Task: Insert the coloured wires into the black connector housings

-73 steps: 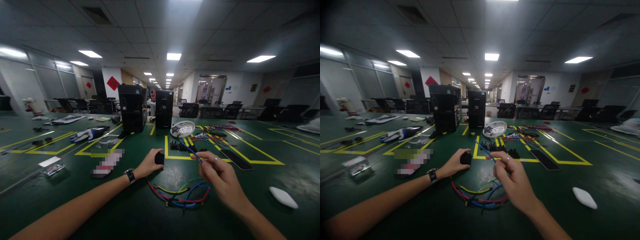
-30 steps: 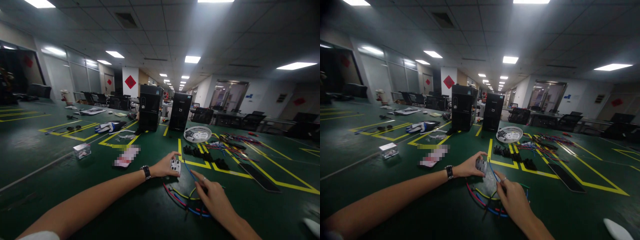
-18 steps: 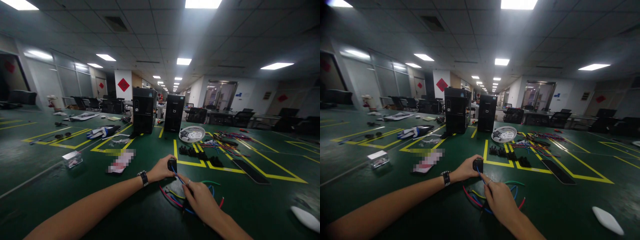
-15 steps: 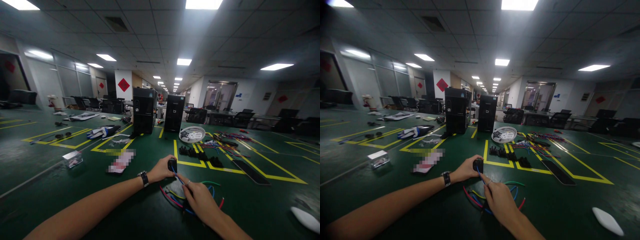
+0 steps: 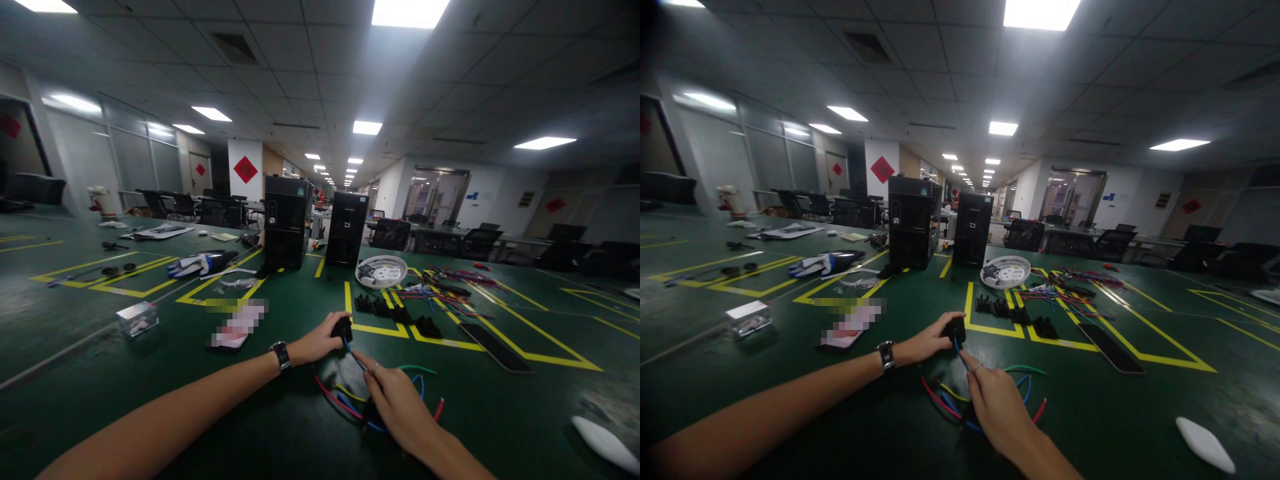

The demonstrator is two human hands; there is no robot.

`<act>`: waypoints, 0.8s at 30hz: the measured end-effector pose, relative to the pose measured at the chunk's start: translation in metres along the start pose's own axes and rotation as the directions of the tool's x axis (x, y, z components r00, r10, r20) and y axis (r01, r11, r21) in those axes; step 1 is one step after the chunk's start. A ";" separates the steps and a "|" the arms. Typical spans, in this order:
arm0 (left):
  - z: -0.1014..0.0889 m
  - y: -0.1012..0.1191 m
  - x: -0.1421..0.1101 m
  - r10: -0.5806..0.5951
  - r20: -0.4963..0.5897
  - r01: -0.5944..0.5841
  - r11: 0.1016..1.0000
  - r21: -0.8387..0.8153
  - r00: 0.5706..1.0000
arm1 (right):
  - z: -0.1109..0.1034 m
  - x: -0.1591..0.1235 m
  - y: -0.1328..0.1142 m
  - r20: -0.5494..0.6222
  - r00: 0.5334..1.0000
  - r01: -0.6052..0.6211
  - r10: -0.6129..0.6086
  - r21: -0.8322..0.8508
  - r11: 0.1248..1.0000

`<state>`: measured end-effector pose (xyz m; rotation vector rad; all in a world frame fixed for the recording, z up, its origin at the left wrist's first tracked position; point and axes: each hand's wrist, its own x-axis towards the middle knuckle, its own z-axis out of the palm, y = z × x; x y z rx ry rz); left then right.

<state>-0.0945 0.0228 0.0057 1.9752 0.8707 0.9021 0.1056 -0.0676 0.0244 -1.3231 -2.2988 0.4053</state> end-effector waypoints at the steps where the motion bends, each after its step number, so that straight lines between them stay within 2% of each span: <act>1: -0.001 0.000 0.000 -0.012 0.000 0.012 1.000 -0.017 1.000 | -0.001 0.000 0.000 -0.001 1.000 0.001 -0.001 0.006 1.000; 10: -0.003 -0.004 0.002 -0.077 -0.003 0.075 0.986 -0.148 0.997 | -0.001 -0.002 0.004 -0.074 0.997 0.014 -0.010 0.049 0.999; 20: -0.003 -0.001 0.002 -0.148 0.046 0.155 0.954 -0.257 0.988 | -0.003 -0.003 0.000 -0.037 0.999 0.008 -0.005 0.076 0.997; 24: -0.002 -0.003 0.002 -0.142 0.075 0.159 0.937 -0.311 0.987 | -0.003 -0.003 0.000 -0.028 1.000 0.007 -0.005 0.066 0.998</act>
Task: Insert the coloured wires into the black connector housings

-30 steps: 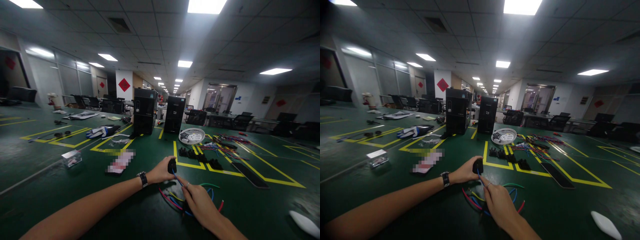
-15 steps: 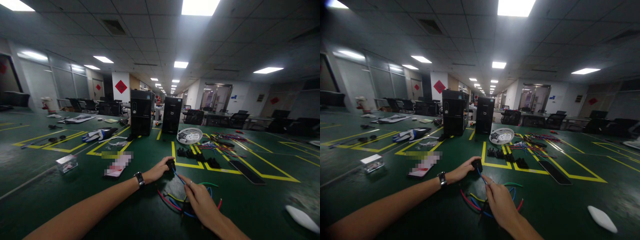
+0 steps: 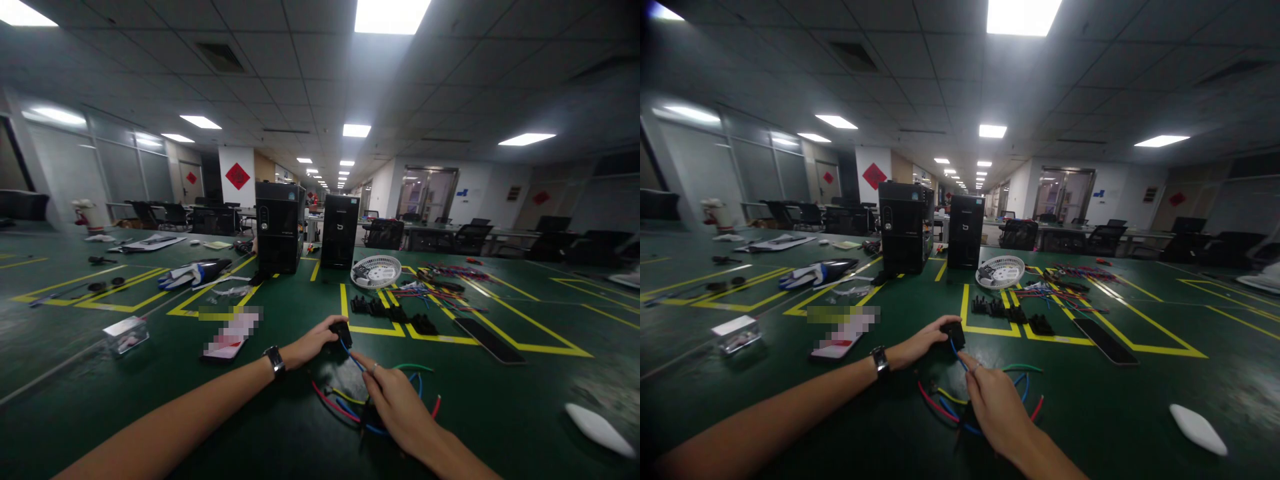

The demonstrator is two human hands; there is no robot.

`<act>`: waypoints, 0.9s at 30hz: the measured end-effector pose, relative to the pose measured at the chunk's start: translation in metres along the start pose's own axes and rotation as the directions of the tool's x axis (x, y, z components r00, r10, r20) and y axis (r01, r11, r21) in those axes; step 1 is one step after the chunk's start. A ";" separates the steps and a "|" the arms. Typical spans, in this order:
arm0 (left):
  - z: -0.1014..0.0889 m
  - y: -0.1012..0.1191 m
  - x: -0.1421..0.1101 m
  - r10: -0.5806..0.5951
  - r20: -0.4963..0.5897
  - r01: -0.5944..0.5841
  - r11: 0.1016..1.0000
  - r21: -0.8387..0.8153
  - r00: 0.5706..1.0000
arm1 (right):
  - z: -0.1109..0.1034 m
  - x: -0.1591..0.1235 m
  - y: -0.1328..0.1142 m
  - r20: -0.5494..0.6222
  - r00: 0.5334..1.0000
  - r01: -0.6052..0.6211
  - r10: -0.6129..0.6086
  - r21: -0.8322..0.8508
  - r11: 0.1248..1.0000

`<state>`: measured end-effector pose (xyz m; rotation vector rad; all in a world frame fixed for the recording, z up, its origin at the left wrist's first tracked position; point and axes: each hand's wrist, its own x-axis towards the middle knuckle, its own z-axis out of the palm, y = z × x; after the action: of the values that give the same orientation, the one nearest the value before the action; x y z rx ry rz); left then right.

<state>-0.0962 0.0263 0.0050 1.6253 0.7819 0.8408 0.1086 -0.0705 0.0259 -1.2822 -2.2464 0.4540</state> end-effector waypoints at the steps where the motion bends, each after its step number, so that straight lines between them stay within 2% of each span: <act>1: 0.000 0.000 0.000 0.007 0.013 -0.006 1.000 -0.015 1.000 | 0.000 0.000 0.000 0.002 1.000 0.000 0.000 0.001 1.000; 4: 0.001 -0.001 0.001 0.047 0.021 -0.047 0.999 -0.005 0.999 | 0.001 0.000 0.001 0.010 1.000 -0.001 0.001 -0.001 1.000; 11: 0.001 -0.006 0.004 0.185 -0.028 -0.175 0.963 0.203 0.982 | 0.005 0.003 0.002 0.030 0.999 0.031 -0.030 -0.034 0.999; 14: 0.002 -0.005 0.002 0.185 -0.033 -0.172 0.955 0.242 0.982 | 0.002 0.001 -0.002 0.002 0.999 0.035 -0.035 -0.096 0.995; 21: -0.005 -0.011 0.005 0.099 -0.062 -0.076 0.951 0.298 0.993 | -0.005 -0.005 -0.001 -0.057 0.994 0.075 -0.092 -0.246 0.966; 27: -0.006 -0.025 0.010 0.218 -0.092 -0.165 0.903 0.397 0.972 | -0.007 -0.008 0.002 -0.024 0.991 0.111 -0.128 -0.358 0.927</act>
<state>-0.0976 0.0431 -0.0174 2.0389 0.9376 0.9888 0.1169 -0.0760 0.0285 -1.2983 -2.4248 -0.0342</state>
